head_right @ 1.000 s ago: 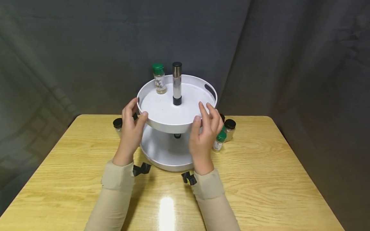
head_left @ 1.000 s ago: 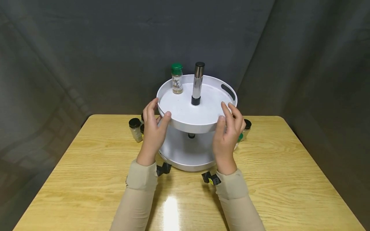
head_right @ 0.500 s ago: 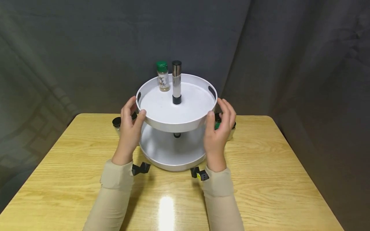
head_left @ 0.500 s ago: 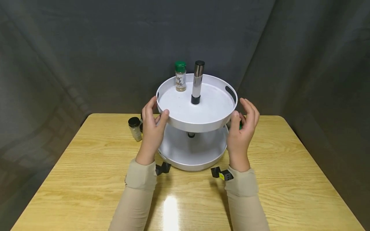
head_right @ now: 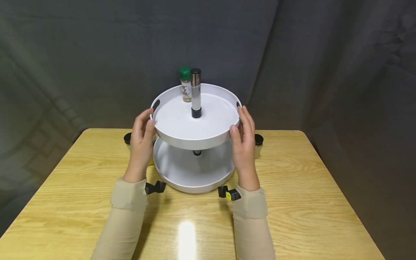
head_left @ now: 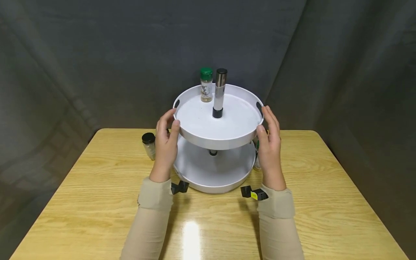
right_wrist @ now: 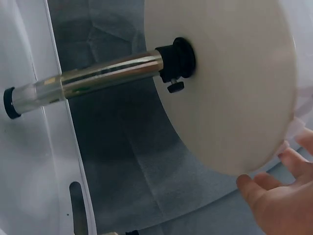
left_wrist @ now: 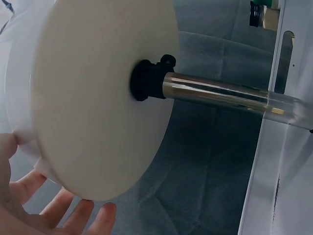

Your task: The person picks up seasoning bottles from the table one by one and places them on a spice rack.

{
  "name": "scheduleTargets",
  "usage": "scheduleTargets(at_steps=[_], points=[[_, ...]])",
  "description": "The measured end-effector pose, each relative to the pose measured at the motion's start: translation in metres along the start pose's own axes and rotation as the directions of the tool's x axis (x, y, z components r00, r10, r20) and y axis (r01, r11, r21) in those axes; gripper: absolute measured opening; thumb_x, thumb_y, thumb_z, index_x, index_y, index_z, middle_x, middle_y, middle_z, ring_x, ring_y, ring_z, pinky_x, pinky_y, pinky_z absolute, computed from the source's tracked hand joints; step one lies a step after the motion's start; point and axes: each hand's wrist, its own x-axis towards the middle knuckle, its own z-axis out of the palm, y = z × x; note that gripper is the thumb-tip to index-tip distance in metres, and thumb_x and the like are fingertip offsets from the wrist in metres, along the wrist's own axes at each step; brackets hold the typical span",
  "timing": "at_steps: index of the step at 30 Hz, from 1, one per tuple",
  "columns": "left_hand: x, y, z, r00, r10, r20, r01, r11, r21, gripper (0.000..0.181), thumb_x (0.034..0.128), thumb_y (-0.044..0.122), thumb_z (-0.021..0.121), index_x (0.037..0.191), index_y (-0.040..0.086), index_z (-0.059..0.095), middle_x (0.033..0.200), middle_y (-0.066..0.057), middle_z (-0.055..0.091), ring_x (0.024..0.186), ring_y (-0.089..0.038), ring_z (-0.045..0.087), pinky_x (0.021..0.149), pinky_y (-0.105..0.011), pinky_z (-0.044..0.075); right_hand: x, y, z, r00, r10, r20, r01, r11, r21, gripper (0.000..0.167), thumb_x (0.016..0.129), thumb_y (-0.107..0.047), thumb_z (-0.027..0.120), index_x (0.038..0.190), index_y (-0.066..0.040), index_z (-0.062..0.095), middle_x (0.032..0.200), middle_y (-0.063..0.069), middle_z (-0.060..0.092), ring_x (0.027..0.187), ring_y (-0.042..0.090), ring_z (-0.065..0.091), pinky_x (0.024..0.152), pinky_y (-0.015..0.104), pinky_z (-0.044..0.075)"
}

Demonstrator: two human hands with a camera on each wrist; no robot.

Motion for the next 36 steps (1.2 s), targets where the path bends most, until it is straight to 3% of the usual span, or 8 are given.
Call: scheduleTargets(at_steps=[4, 15, 27, 36], points=[[0.001, -0.003, -0.001, 1.0, -0.009, 0.003, 0.009, 1.0, -0.003, 0.06, 0.1046, 0.05, 0.048, 0.147, 0.008, 0.049, 0.146, -0.015, 0.045, 0.136, -0.023, 0.045, 0.115, -0.041, 0.039, 0.0, 0.0, 0.004, 1.0, -0.007, 0.02, 0.007, 1.0, 0.004, 0.05, 0.105, -0.017, 0.045, 0.153, -0.007, 0.044, 0.163, 0.006, 0.031, 0.151, 0.017, 0.025, 0.124, 0.043, 0.023], [0.001, 0.0, -0.002, 0.998, -0.058, 0.031, 0.058, 0.998, 0.014, 0.046, 0.1078, 0.027, 0.048, 0.15, 0.01, 0.046, 0.148, -0.014, 0.042, 0.139, -0.026, 0.044, 0.114, -0.044, 0.041, -0.002, -0.004, 0.01, 0.999, 0.002, -0.045, -0.001, 1.0, 0.018, 0.045, 0.105, -0.01, 0.05, 0.15, -0.003, 0.048, 0.161, 0.007, 0.035, 0.15, 0.018, 0.029, 0.123, 0.032, 0.024], [0.002, 0.005, -0.008, 0.996, -0.049, 0.077, 0.046, 0.998, 0.042, 0.046, 0.1076, 0.023, 0.049, 0.152, 0.01, 0.045, 0.149, -0.016, 0.04, 0.136, -0.028, 0.047, 0.109, -0.049, 0.043, -0.001, -0.006, 0.013, 0.998, -0.048, -0.049, 0.049, 0.999, 0.019, 0.045, 0.104, -0.008, 0.05, 0.149, 0.0, 0.048, 0.162, 0.011, 0.034, 0.15, 0.022, 0.029, 0.124, 0.035, 0.024], [0.005, 0.002, -0.018, 0.999, -0.022, 0.048, 0.017, 0.995, 0.095, 0.044, 0.1053, 0.023, 0.056, 0.147, 0.009, 0.052, 0.147, -0.016, 0.045, 0.135, -0.027, 0.047, 0.106, -0.053, 0.047, -0.001, -0.007, 0.014, 0.997, -0.035, -0.062, 0.035, 0.999, -0.004, 0.045, 0.104, -0.008, 0.05, 0.148, -0.001, 0.049, 0.161, 0.01, 0.035, 0.15, 0.021, 0.03, 0.123, 0.034, 0.024]])
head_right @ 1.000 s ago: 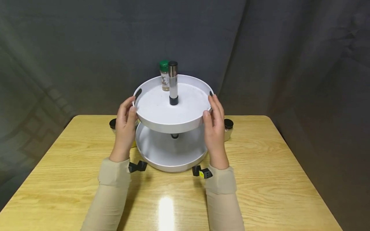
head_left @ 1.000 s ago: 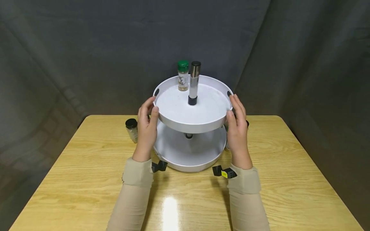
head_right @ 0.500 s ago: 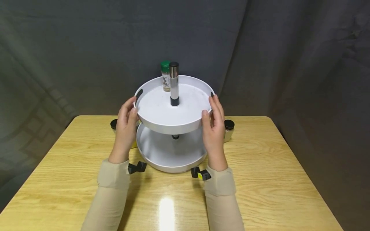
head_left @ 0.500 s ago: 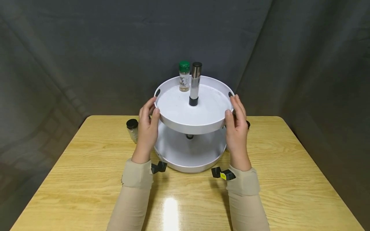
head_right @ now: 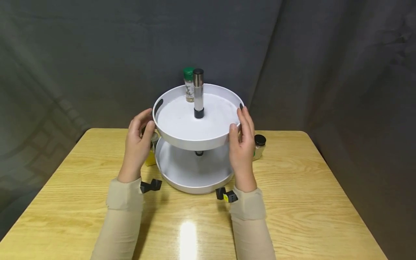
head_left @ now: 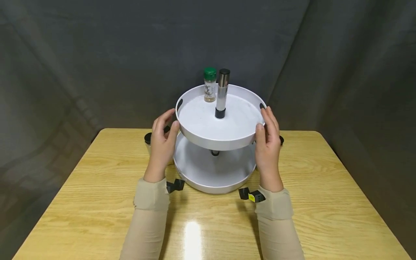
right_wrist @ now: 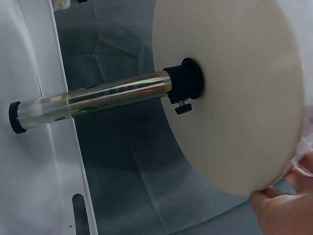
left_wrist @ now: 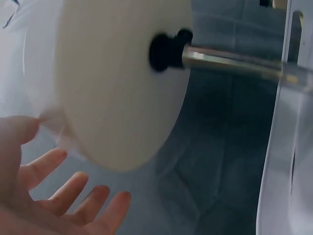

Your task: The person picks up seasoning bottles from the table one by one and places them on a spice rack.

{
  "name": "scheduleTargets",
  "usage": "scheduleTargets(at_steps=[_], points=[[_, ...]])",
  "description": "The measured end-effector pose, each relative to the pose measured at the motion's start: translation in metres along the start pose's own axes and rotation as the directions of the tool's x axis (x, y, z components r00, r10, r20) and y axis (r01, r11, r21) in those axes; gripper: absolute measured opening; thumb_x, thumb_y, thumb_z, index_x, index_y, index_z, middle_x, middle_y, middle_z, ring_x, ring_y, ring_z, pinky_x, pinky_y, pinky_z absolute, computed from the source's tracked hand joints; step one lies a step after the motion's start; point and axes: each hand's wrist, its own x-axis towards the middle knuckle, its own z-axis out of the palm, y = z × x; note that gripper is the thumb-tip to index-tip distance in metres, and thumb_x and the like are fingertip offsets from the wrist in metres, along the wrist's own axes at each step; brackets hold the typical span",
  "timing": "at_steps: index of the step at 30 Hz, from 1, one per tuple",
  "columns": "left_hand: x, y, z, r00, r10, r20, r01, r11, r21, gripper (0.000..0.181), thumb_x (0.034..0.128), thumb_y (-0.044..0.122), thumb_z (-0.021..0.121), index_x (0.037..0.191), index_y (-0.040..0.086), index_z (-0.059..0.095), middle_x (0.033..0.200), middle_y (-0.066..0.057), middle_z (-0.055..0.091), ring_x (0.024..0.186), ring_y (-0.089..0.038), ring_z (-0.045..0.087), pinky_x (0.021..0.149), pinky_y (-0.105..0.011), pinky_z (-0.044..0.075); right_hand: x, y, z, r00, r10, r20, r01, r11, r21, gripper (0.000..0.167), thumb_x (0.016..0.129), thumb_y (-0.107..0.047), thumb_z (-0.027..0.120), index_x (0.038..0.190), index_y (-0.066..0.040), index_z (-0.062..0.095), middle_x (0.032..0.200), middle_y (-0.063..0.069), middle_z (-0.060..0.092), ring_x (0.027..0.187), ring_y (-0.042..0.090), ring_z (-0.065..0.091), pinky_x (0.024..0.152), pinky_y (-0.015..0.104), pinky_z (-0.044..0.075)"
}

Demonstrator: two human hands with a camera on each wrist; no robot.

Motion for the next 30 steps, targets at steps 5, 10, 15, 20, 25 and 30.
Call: scheduleTargets(at_steps=[5, 10, 15, 20, 25, 30], points=[[0.004, -0.011, -0.015, 0.998, -0.016, -0.058, 0.021, 0.997, 0.081, 0.041, 0.1023, 0.02, 0.061, 0.141, 0.008, 0.057, 0.147, -0.012, 0.046, 0.135, -0.026, 0.045, 0.106, -0.054, 0.048, 0.001, 0.001, 0.001, 1.0, 0.007, -0.009, -0.007, 1.0, 0.001, 0.045, 0.104, -0.008, 0.05, 0.148, -0.001, 0.049, 0.161, 0.01, 0.035, 0.149, 0.022, 0.031, 0.123, 0.034, 0.025], [0.006, -0.024, -0.03, 0.99, -0.019, -0.138, 0.044, 0.983, 0.181, 0.039, 0.1003, 0.016, 0.063, 0.138, 0.007, 0.059, 0.144, -0.015, 0.048, 0.134, -0.027, 0.047, 0.106, -0.052, 0.048, 0.001, 0.003, 0.003, 1.0, 0.006, 0.002, -0.006, 1.0, 0.014, 0.045, 0.104, -0.006, 0.051, 0.148, 0.0, 0.049, 0.161, 0.011, 0.035, 0.149, 0.022, 0.031, 0.123, 0.034, 0.026], [0.007, -0.04, -0.043, 0.984, -0.057, -0.169, 0.103, 0.957, 0.271, 0.039, 0.1005, 0.016, 0.063, 0.137, 0.004, 0.058, 0.144, -0.02, 0.046, 0.132, -0.033, 0.047, 0.106, -0.054, 0.045, 0.002, 0.006, 0.003, 1.0, 0.003, 0.004, -0.003, 1.0, 0.002, 0.045, 0.104, -0.008, 0.051, 0.149, -0.001, 0.048, 0.161, 0.012, 0.034, 0.149, 0.023, 0.031, 0.123, 0.033, 0.026], [0.008, -0.054, -0.053, 0.976, -0.172, -0.131, 0.205, 0.928, 0.311, 0.043, 0.1024, 0.017, 0.059, 0.141, 0.001, 0.052, 0.148, -0.024, 0.042, 0.135, -0.04, 0.042, 0.112, -0.057, 0.037, 0.002, 0.007, -0.001, 1.0, 0.008, -0.004, -0.008, 1.0, -0.028, 0.045, 0.105, -0.012, 0.051, 0.149, -0.004, 0.049, 0.161, 0.009, 0.036, 0.149, 0.019, 0.032, 0.122, 0.032, 0.027], [0.009, -0.063, -0.058, 0.957, -0.283, -0.069, 0.288, 0.891, 0.351, 0.049, 0.1036, 0.022, 0.057, 0.147, 0.002, 0.047, 0.151, -0.025, 0.038, 0.139, -0.043, 0.038, 0.116, -0.058, 0.032, 0.003, 0.007, -0.006, 1.0, 0.004, -0.002, -0.004, 0.999, -0.05, 0.045, 0.106, -0.014, 0.05, 0.15, -0.007, 0.049, 0.16, 0.004, 0.037, 0.148, 0.015, 0.033, 0.121, 0.031, 0.028], [0.01, -0.07, -0.061, 0.946, -0.322, -0.025, 0.307, 0.871, 0.384, 0.053, 0.1028, 0.022, 0.058, 0.148, -0.002, 0.043, 0.151, -0.028, 0.038, 0.14, -0.044, 0.037, 0.117, -0.057, 0.03, 0.002, 0.009, -0.005, 1.0, -0.006, -0.004, 0.006, 1.0, -0.024, 0.045, 0.105, -0.011, 0.051, 0.149, -0.004, 0.049, 0.16, 0.007, 0.037, 0.148, 0.019, 0.034, 0.121, 0.032, 0.029]])
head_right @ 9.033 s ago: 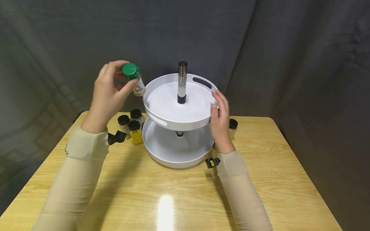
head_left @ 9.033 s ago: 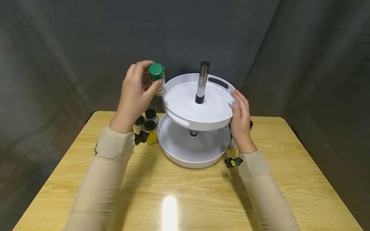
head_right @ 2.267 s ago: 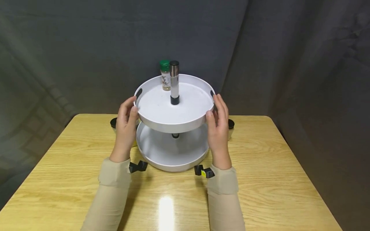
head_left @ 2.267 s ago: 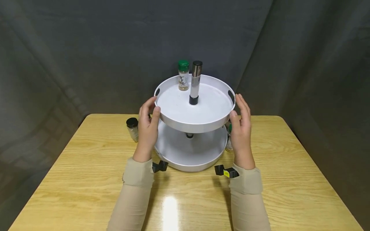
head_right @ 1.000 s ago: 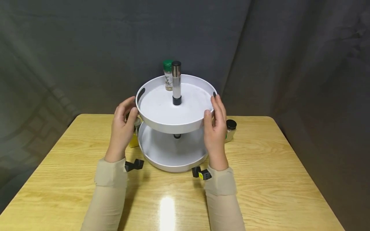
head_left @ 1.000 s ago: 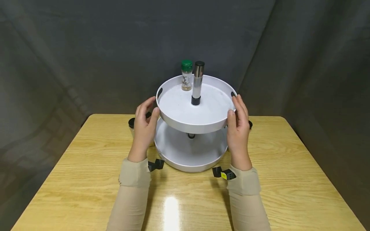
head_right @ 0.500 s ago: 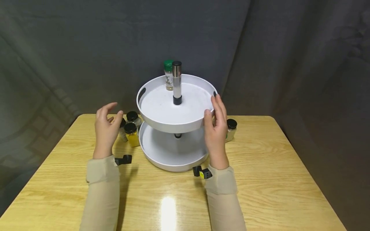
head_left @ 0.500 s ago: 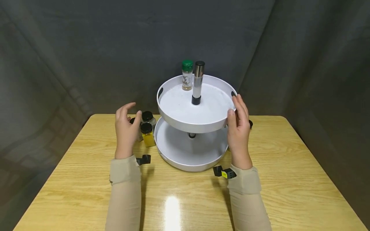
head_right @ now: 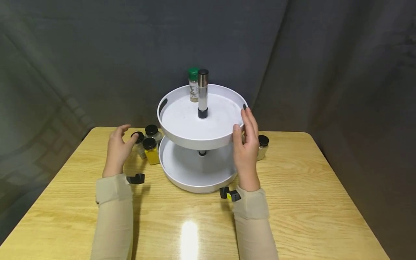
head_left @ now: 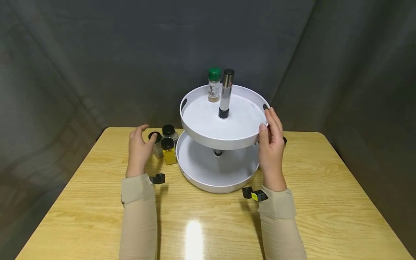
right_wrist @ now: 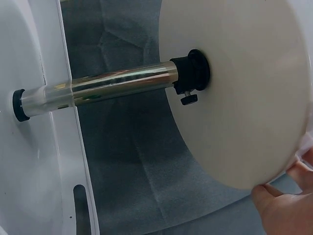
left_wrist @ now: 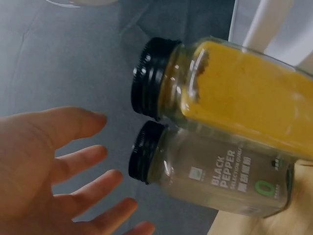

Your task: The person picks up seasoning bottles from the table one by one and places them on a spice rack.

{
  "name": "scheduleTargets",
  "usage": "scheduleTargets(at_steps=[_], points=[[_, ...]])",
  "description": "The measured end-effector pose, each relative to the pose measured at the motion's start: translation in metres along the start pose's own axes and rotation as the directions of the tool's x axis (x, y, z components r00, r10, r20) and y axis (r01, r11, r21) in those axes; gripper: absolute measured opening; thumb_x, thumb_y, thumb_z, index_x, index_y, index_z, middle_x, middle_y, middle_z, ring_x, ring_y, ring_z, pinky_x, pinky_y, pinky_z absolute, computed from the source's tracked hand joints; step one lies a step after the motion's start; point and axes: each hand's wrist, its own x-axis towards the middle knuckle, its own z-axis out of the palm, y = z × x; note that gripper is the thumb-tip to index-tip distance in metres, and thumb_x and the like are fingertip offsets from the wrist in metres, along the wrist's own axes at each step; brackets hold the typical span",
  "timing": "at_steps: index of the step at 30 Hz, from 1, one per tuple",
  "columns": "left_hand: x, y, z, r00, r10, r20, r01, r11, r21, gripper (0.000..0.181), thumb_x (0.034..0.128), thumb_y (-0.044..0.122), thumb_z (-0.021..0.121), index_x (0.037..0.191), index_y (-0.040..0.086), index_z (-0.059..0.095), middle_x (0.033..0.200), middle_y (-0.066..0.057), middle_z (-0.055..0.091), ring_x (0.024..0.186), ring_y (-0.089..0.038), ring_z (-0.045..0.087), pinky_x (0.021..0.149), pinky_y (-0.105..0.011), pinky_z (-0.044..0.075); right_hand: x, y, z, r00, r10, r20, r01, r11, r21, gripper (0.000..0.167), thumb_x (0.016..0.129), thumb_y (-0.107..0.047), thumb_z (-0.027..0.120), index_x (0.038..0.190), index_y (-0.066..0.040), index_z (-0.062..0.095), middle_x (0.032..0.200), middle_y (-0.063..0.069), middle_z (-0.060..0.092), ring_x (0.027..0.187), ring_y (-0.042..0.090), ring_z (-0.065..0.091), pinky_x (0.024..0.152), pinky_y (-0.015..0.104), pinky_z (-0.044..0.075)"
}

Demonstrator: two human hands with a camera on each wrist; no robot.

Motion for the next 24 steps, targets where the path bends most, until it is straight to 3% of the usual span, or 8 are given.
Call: scheduleTargets(at_steps=[8, 18, 24], points=[[-0.001, -0.01, -0.001, 0.991, -0.056, 0.125, 0.049, 0.997, 0.059, 0.062, 0.1028, 0.02, 0.059, 0.153, -0.005, 0.033, 0.154, -0.029, 0.034, 0.142, -0.045, 0.033, 0.118, -0.057, 0.029, -0.001, 0.006, 0.0, 0.999, -0.033, 0.009, 0.033, 0.999, -0.007, 0.044, 0.106, -0.01, 0.049, 0.149, -0.004, 0.049, 0.16, 0.007, 0.037, 0.147, 0.019, 0.034, 0.121, 0.033, 0.029], [0.005, -0.024, 0.002, 0.973, -0.093, 0.21, 0.075, 0.993, 0.091, 0.065, 0.1012, 0.016, 0.059, 0.152, -0.01, 0.029, 0.152, -0.037, 0.032, 0.139, -0.051, 0.036, 0.115, -0.059, 0.033, -0.001, 0.004, 0.005, 1.0, -0.01, 0.003, 0.01, 1.0, 0.003, 0.045, 0.104, -0.006, 0.052, 0.148, -0.002, 0.049, 0.159, 0.01, 0.037, 0.147, 0.023, 0.034, 0.121, 0.032, 0.029], [0.005, -0.032, 0.004, 0.97, -0.091, 0.224, 0.075, 0.994, 0.078, 0.064, 0.0996, 0.014, 0.062, 0.149, -0.014, 0.031, 0.15, -0.037, 0.036, 0.136, -0.052, 0.04, 0.115, -0.058, 0.036, -0.002, 0.004, 0.008, 1.0, -0.026, 0.011, 0.026, 1.0, 0.005, 0.045, 0.104, -0.007, 0.052, 0.148, -0.001, 0.049, 0.159, 0.011, 0.037, 0.147, 0.023, 0.035, 0.121, 0.033, 0.029]])
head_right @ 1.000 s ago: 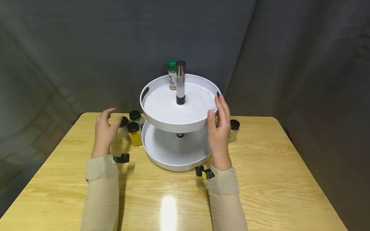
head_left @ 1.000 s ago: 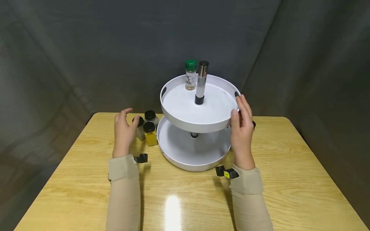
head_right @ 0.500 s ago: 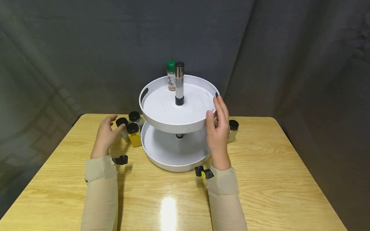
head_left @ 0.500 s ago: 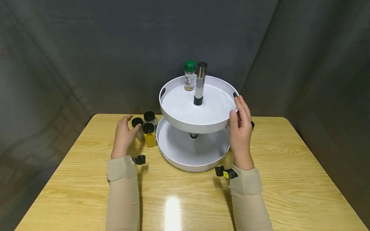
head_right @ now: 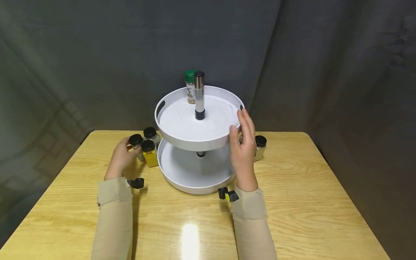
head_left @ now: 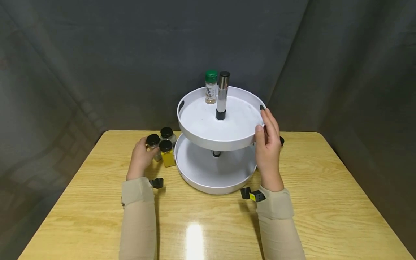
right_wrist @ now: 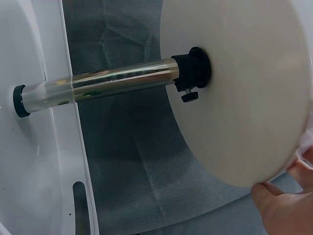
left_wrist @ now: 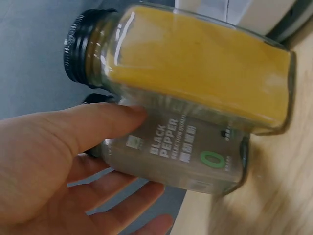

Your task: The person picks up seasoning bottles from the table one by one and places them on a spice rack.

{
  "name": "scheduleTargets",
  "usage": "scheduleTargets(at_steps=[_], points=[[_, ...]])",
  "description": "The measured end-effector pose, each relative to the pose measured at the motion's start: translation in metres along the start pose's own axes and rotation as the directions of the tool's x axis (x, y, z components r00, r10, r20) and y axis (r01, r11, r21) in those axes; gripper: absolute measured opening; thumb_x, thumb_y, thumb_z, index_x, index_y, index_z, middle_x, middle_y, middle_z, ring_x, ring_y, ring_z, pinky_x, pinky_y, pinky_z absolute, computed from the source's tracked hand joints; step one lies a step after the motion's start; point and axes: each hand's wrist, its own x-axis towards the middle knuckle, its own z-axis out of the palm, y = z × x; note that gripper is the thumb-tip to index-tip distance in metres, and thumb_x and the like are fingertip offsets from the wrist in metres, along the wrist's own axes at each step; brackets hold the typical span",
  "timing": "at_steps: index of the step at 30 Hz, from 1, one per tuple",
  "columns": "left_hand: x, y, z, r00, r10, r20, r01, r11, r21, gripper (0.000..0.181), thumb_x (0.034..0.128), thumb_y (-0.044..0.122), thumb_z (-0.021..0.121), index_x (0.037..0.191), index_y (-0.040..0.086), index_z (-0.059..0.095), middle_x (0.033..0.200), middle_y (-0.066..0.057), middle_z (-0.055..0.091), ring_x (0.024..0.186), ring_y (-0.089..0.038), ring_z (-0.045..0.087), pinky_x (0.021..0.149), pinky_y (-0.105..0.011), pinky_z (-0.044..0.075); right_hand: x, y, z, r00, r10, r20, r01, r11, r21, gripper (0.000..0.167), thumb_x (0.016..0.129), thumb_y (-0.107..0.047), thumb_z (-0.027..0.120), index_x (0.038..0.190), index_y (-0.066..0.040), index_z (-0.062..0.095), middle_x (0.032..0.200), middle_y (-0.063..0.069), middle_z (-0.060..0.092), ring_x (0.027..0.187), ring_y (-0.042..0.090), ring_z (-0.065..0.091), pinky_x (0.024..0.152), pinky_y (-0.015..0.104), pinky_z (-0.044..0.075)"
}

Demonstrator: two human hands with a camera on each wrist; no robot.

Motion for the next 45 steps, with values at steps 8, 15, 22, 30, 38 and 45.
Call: scheduleTargets(at_steps=[8, 15, 22, 30, 38, 45], points=[[0.001, -0.004, 0.0, 0.999, -0.032, 0.019, 0.032, 0.999, -0.043, 0.063, 0.0999, 0.013, 0.062, 0.149, -0.012, 0.032, 0.149, -0.035, 0.04, 0.137, -0.05, 0.041, 0.115, -0.057, 0.036, 0.001, 0.0, 0.001, 1.0, -0.006, -0.006, 0.006, 1.0, 0.013, 0.044, 0.104, -0.008, 0.052, 0.148, 0.001, 0.049, 0.159, 0.012, 0.037, 0.147, 0.025, 0.035, 0.121, 0.034, 0.029], [0.001, -0.01, 0.0, 1.0, -0.004, 0.001, 0.005, 0.992, -0.126, 0.061, 0.0976, 0.013, 0.067, 0.146, -0.01, 0.037, 0.148, -0.034, 0.041, 0.137, -0.05, 0.042, 0.113, -0.055, 0.04, 0.002, 0.001, 0.0, 1.0, -0.001, -0.009, 0.001, 1.0, -0.012, 0.044, 0.104, -0.007, 0.051, 0.148, 0.001, 0.049, 0.159, 0.012, 0.037, 0.147, 0.025, 0.034, 0.122, 0.034, 0.028], [-0.001, -0.018, 0.0, 1.0, 0.002, -0.006, -0.003, 0.98, -0.199, 0.062, 0.0968, 0.016, 0.07, 0.147, -0.005, 0.04, 0.148, -0.03, 0.043, 0.137, -0.046, 0.045, 0.112, -0.051, 0.043, 0.001, 0.003, -0.001, 1.0, 0.001, -0.008, -0.002, 1.0, -0.012, 0.044, 0.104, -0.005, 0.05, 0.148, 0.002, 0.048, 0.159, 0.013, 0.036, 0.147, 0.026, 0.035, 0.122, 0.033, 0.029], [-0.001, -0.019, 0.002, 1.0, 0.008, -0.028, -0.014, 0.976, -0.216, 0.06, 0.0956, 0.015, 0.071, 0.145, -0.005, 0.044, 0.146, -0.029, 0.046, 0.135, -0.046, 0.048, 0.11, -0.051, 0.045, 0.001, 0.001, -0.003, 0.999, -0.034, -0.005, 0.034, 0.999, -0.029, 0.044, 0.105, -0.014, 0.05, 0.148, -0.003, 0.05, 0.158, 0.008, 0.039, 0.145, 0.021, 0.037, 0.121, 0.033, 0.031], [0.0, -0.019, 0.004, 0.998, 0.002, -0.059, -0.015, 0.974, -0.224, 0.056, 0.0949, 0.013, 0.072, 0.142, -0.005, 0.048, 0.144, -0.028, 0.049, 0.134, -0.045, 0.049, 0.108, -0.052, 0.046, 0.001, 0.003, -0.004, 1.0, -0.014, 0.005, 0.015, 0.999, -0.045, 0.046, 0.106, -0.018, 0.05, 0.149, -0.004, 0.049, 0.159, 0.006, 0.038, 0.146, 0.019, 0.037, 0.121, 0.033, 0.03], [-0.001, -0.015, 0.003, 0.994, 0.014, -0.108, -0.035, 0.981, -0.192, 0.056, 0.0948, 0.013, 0.072, 0.142, -0.005, 0.049, 0.142, -0.029, 0.051, 0.132, -0.045, 0.05, 0.108, -0.052, 0.046, 0.002, 0.002, -0.005, 1.0, -0.009, -0.004, 0.009, 0.999, -0.046, 0.045, 0.105, -0.012, 0.05, 0.149, -0.005, 0.05, 0.159, 0.004, 0.039, 0.145, 0.019, 0.037, 0.12, 0.032, 0.031]])
